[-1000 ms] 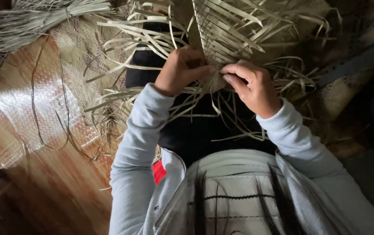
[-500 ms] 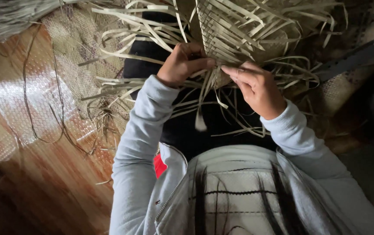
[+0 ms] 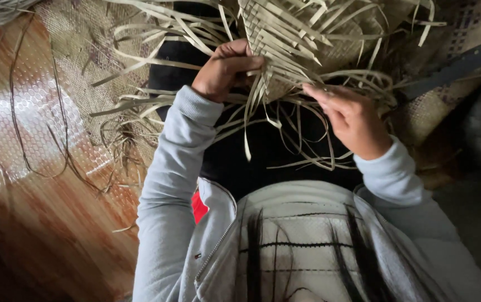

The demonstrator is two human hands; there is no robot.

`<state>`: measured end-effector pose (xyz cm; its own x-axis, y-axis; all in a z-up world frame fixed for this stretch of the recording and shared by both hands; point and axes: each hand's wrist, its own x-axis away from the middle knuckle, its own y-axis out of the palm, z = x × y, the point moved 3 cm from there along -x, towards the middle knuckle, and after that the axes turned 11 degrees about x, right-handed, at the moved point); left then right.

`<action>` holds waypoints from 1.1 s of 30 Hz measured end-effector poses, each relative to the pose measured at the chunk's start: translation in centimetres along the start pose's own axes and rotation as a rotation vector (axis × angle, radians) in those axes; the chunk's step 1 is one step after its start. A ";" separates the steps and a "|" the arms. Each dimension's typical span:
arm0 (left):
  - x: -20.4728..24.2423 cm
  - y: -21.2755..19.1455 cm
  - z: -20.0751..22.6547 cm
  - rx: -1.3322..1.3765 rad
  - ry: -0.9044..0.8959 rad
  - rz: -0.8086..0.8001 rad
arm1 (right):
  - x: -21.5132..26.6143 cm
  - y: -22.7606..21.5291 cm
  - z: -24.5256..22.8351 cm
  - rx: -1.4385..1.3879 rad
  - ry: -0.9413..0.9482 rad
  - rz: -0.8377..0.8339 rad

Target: Hand-weaving natural fibers together to create a traditional mat or container.

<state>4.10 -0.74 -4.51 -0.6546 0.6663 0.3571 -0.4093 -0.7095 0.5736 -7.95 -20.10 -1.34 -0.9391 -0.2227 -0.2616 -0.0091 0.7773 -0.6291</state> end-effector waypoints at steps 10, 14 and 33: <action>-0.1 -0.6 -0.6 0.060 0.035 0.053 | 2.8 -3.3 0.5 0.036 0.176 -0.107; 0.4 0.4 -1.5 -0.026 0.278 -0.066 | 2.7 -4.5 0.2 -0.024 0.259 0.068; 1.7 1.5 0.4 0.046 0.678 0.318 | -8.9 1.8 -1.3 -0.098 0.025 -0.033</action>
<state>2.67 -0.57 -2.75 -0.9911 0.1328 -0.0133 -0.1178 -0.8237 0.5546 -0.08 -15.97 0.82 -0.9460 -0.2353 -0.2231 -0.0724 0.8240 -0.5620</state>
